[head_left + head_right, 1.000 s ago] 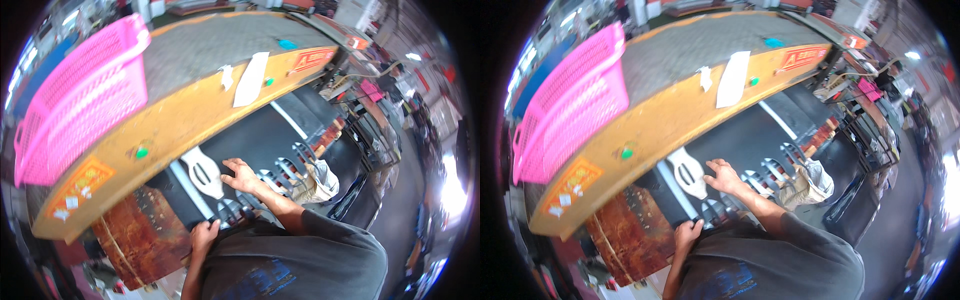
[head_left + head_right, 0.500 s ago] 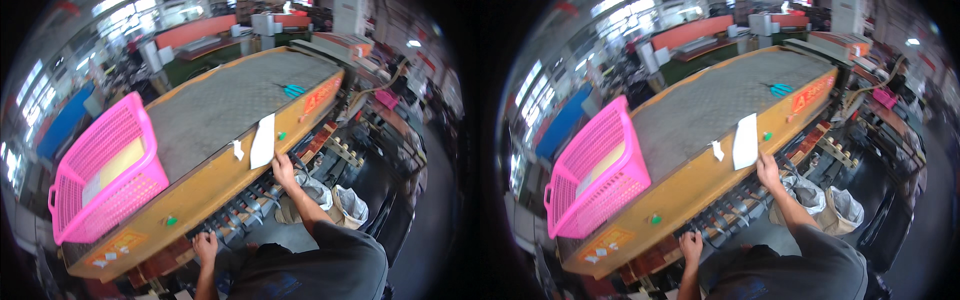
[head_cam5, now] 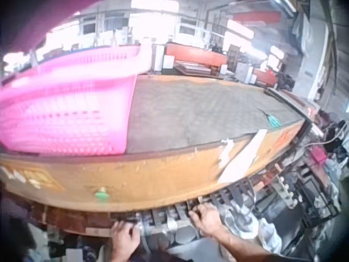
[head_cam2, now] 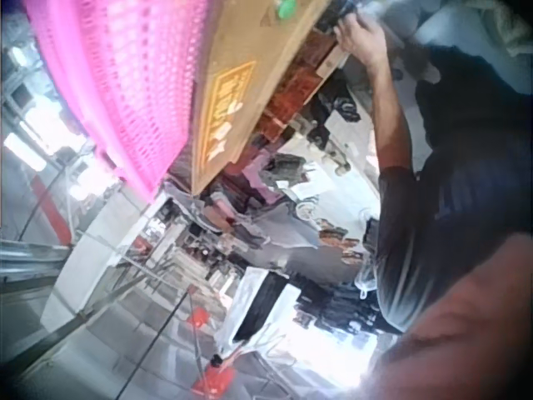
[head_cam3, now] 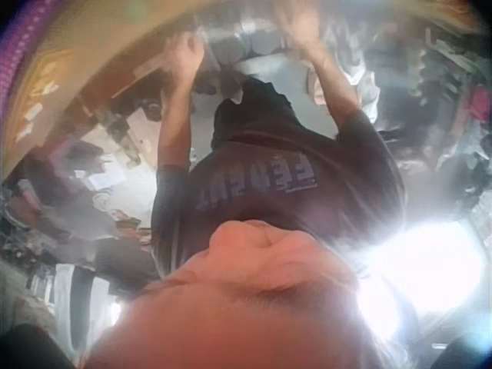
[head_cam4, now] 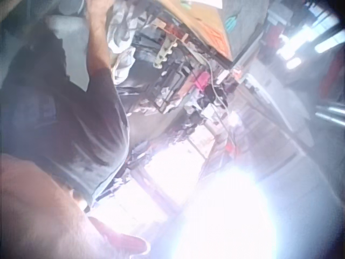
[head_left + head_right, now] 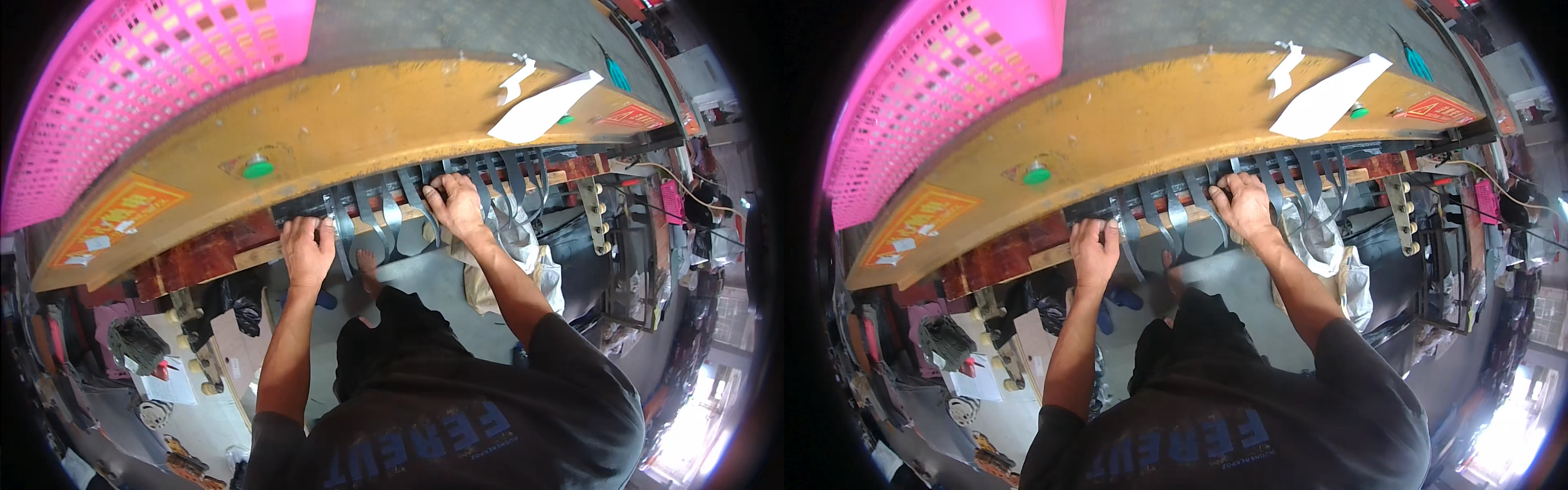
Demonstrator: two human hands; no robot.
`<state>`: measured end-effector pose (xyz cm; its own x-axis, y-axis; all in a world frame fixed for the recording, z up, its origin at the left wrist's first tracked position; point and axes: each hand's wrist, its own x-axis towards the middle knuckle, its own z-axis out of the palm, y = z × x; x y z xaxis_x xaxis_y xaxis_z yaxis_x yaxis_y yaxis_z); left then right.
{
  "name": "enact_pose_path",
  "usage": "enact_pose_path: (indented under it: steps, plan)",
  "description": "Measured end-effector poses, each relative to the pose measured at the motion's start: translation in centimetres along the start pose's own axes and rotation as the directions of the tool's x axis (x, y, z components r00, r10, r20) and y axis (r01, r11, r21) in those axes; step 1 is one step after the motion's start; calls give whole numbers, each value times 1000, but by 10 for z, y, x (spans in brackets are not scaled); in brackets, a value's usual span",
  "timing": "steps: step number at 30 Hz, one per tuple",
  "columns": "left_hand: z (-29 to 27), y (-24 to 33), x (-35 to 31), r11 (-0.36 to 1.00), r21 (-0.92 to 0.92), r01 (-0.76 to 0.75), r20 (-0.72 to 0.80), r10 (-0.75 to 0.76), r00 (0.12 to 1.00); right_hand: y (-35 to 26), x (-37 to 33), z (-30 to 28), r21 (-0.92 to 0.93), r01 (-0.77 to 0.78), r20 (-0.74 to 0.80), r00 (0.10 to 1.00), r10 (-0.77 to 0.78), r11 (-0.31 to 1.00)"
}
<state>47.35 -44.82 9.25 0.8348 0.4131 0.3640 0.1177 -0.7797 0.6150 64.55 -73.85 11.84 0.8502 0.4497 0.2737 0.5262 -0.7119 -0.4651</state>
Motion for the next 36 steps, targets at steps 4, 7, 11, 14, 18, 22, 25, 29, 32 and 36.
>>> enact_pose_path:
  steps: [4,7,11,14,18,22,25,29,32,36]
  plan:
    - [-8,13,-27,999,39,11,46,-13,999,-8,-26,-14,41,-34,47,998,33,999]
    - [-29,30,-63,1000,-14,5,98,-4,995,-24,-59,-45,49,23,96,995,-28,999]
    - [-49,73,-98,981,-191,-41,-85,25,996,-61,-75,-71,-69,-25,27,999,27,997]
    - [-39,94,-97,975,-202,-97,-8,97,995,-97,-49,-40,-74,33,-21,999,-35,997]
    - [-23,96,-123,946,-88,-312,12,314,949,-158,-68,22,-148,78,203,978,-47,986]
    - [-23,96,-185,932,-95,-351,16,354,935,-160,-117,15,-13,20,201,979,-17,1000]
    - [-36,110,-209,940,-94,-328,52,334,941,-126,-134,-24,504,-186,258,964,59,843]
    - [-65,152,-207,974,-64,-216,217,225,950,-80,-149,-67,862,-498,480,862,163,99]
    - [-58,188,-188,989,-117,-92,374,130,919,-80,-161,-71,903,-429,417,891,182,28]
    - [-29,206,-161,972,-223,-71,547,184,817,-91,-162,-75,896,-424,400,899,179,132]
